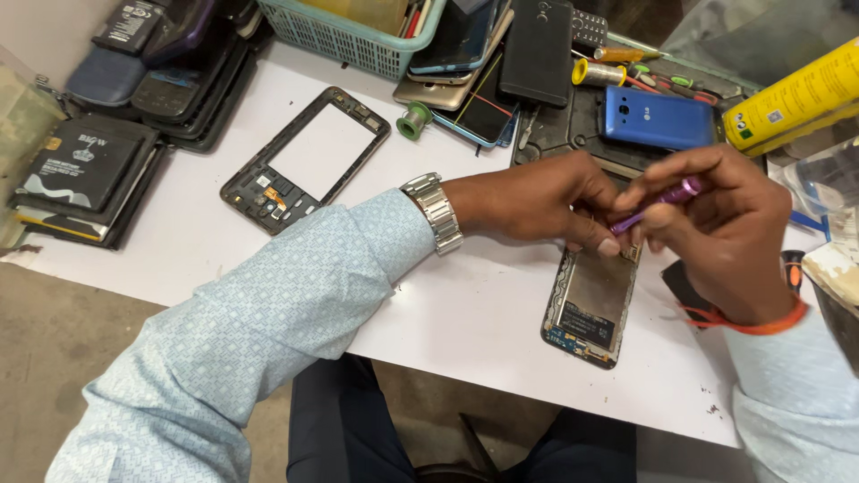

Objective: The person uses a purple precision screwdriver to remove screws from a disassembled smartphone lying on a white workbench. The person then uses tweezers to lift and remove a small internal component from the phone's chassis.

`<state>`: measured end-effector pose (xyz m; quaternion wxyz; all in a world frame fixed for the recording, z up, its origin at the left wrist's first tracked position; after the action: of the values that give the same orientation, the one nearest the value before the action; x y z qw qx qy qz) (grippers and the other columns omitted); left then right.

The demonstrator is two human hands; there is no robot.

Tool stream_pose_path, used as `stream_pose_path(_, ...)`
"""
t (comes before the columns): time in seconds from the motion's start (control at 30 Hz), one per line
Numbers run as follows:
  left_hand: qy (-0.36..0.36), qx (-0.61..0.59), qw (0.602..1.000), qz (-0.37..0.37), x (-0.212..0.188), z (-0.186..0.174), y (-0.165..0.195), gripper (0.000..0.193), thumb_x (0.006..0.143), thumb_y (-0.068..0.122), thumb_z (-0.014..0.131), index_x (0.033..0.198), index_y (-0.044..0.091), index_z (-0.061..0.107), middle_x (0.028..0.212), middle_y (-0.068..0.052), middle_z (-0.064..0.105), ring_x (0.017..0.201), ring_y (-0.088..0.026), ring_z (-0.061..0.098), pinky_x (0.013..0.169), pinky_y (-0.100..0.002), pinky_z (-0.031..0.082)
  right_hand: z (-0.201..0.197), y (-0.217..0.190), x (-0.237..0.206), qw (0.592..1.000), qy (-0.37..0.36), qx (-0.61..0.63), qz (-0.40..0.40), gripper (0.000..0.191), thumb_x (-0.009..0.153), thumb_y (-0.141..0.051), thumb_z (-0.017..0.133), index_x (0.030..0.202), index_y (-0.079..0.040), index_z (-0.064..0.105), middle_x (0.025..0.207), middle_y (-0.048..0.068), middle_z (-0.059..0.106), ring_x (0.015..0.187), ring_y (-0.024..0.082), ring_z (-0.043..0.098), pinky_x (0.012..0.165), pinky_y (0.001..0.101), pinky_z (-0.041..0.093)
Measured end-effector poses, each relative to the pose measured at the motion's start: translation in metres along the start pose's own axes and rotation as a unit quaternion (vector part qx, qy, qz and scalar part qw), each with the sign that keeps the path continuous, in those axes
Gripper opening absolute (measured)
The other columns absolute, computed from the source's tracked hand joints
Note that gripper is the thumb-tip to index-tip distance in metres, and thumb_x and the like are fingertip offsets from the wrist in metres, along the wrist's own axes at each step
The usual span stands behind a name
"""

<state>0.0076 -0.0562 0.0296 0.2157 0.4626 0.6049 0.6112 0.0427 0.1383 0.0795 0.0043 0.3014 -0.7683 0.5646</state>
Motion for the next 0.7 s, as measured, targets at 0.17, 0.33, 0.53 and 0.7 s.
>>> stream_pose_path(0.17, -0.001, -0.002, 1.0, 0.015, -0.003, -0.001, 0.001, 0.015, 0.092, 0.016, 0.076, 0.101, 0.004, 0.076, 0.091, -0.001, 0.078, 0.081, -0.007, 0.071, 0.07, -0.023, 0.059, -0.007, -0.001, -0.003, 0.997, -0.004, -0.031, 0.067, 0.016, 0.098, -0.008, 0.068, 0.11, 0.003, 0.065, 0.094, 0.016, 0.075, 0.074, 0.014, 0.073, 0.062, 0.0232, 0.058)
stream_pose_path(0.33, 0.065, 0.003, 0.998, 0.026, -0.001, -0.002, 0.0, 0.02, 0.087, 0.017, 0.085, 0.095, 0.0, 0.077, 0.085, -0.003, 0.077, 0.073, -0.007, 0.065, 0.064, -0.024, 0.053, -0.006, 0.012, -0.012, 0.99, 0.052, -0.13, 0.033, 0.019, 0.098, -0.003, 0.078, 0.104, 0.007, 0.064, 0.09, 0.021, 0.074, 0.076, 0.019, 0.075, 0.06, 0.0244, 0.057)
stream_pose_path(0.53, 0.011, -0.035, 0.999, 0.006, 0.001, -0.003, -0.002, 0.015, 0.095, 0.017, 0.075, 0.1, 0.003, 0.078, 0.087, -0.002, 0.078, 0.07, -0.005, 0.064, 0.066, -0.024, 0.056, -0.009, -0.005, -0.003, 0.998, -0.041, -0.02, 0.042, 0.024, 0.099, -0.007, 0.068, 0.119, 0.004, 0.063, 0.103, 0.017, 0.074, 0.083, 0.013, 0.073, 0.072, 0.0218, 0.061)
stream_pose_path(0.7, 0.018, -0.012, 1.0, -0.009, -0.002, -0.007, 0.001, 0.016, 0.092, 0.016, 0.076, 0.101, 0.003, 0.077, 0.086, -0.001, 0.077, 0.071, -0.005, 0.068, 0.065, -0.023, 0.058, -0.012, -0.007, -0.004, 0.991, -0.018, -0.079, 0.11, 0.022, 0.096, -0.002, 0.063, 0.116, 0.007, 0.064, 0.101, 0.018, 0.075, 0.083, 0.017, 0.073, 0.062, 0.0225, 0.057)
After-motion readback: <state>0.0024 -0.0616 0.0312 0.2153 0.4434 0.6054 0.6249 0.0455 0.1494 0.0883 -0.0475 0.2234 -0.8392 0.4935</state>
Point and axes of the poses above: each hand's wrist, its own x-axis towards the middle knuckle, its own z-axis out of the palm, y = z × x, the point moved 2 cm from there along x, towards the middle knuckle
